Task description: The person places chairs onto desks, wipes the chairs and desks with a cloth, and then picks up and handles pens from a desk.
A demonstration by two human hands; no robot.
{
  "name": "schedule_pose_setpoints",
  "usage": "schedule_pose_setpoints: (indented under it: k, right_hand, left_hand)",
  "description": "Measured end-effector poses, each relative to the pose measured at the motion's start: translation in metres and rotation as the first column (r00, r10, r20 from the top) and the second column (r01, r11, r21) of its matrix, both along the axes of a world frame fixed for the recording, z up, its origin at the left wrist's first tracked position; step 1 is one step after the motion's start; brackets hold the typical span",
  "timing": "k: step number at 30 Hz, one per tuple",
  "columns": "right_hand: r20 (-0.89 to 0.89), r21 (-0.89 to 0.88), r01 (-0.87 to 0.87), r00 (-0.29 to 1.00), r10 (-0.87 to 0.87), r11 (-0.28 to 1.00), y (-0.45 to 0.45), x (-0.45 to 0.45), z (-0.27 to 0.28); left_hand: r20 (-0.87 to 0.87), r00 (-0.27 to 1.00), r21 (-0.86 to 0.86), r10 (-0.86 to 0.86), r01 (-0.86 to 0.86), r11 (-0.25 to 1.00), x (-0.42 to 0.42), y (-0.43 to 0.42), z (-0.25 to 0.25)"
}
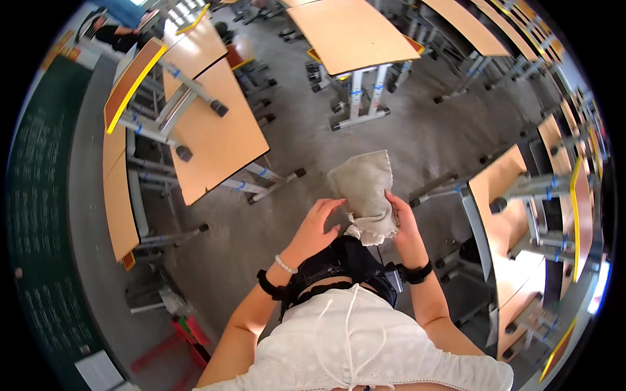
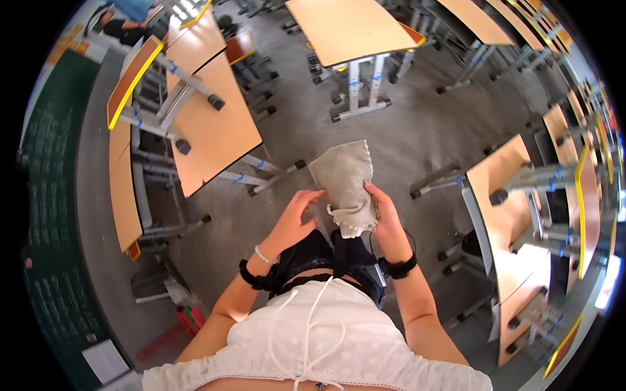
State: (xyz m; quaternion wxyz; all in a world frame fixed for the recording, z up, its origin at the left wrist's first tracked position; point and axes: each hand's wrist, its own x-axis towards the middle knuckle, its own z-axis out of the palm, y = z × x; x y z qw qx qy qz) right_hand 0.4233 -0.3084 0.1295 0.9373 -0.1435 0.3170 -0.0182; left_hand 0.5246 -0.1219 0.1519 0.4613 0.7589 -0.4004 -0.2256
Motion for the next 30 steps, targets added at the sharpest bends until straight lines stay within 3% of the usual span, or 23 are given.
schedule_pose_setpoints:
  k: [3, 6, 7, 10, 12, 16, 19, 21, 23, 26, 29, 30]
  right_hand:
    - [0.116, 0.111, -0.088, 0.990, 0.075, 0.990, -0.008, 0.028, -0.001]
    - [0.128, 0.170, -0.137, 0.985, 0.116, 0.976, -0.005, 0.055, -0.001]
    - [0.126, 0.158, -0.166, 0.981, 0.147, 0.973, -0.004, 0.065, 0.000]
    - [0.107, 0.176, -0.258, 0.964, 0.242, 0.950, 0.006, 0.094, -0.007]
    - [0.118, 0.212, -0.296, 0.954, 0.276, 0.931, 0.015, 0.112, -0.010]
    - [0.184, 0.290, -0.291, 0.952, 0.246, 0.912, 0.038, 0.149, -0.009]
    - [0.172, 0.287, -0.215, 0.970, 0.170, 0.934, 0.058, 0.179, -0.016]
    - [0.161, 0.314, -0.155, 0.981, 0.108, 0.937, 0.068, 0.199, -0.019]
    - [0.057, 0.213, -0.047, 0.998, 0.035, 0.976, 0.085, 0.223, -0.018]
    - [-0.055, 0.114, 0.047, 0.998, -0.041, 0.992, 0.116, 0.263, -0.011]
    - [0.004, -0.069, 0.094, 0.996, -0.094, 0.993, 0.135, 0.302, -0.025]
    - [0.050, -0.148, 0.112, 0.993, -0.106, 0.983, 0.138, 0.314, -0.026]
  left_hand:
    - [0.084, 0.996, -0.072, 0.037, -0.031, 0.997, 0.010, -0.004, -0.015]
    - [-0.006, 0.993, -0.058, 0.120, -0.120, 0.991, 0.012, -0.003, -0.020]
    - [0.003, 0.983, -0.087, 0.183, -0.182, 0.979, 0.014, -0.003, -0.018]
    - [-0.239, 0.858, -0.175, 0.455, -0.499, 0.849, 0.019, -0.002, -0.018]
    - [-0.252, 0.832, -0.219, 0.494, -0.546, 0.809, 0.029, 0.003, -0.021]
    - [-0.167, 0.863, -0.205, 0.476, -0.503, 0.840, 0.063, 0.025, -0.033]
    - [-0.199, 0.849, -0.290, 0.489, -0.528, 0.798, 0.096, 0.044, -0.038]
    - [-0.243, 0.768, -0.309, 0.592, -0.640, 0.704, 0.119, 0.059, -0.038]
    - [-0.310, 0.665, -0.312, 0.680, -0.747, 0.587, 0.143, 0.075, -0.034]
    - [-0.239, 0.591, -0.185, 0.771, -0.807, 0.561, 0.178, 0.101, -0.034]
    - [-0.144, 0.665, -0.049, 0.733, -0.745, 0.665, 0.208, 0.121, -0.041]
    - [-0.229, 0.736, -0.101, 0.637, -0.669, 0.737, 0.218, 0.126, -0.041]
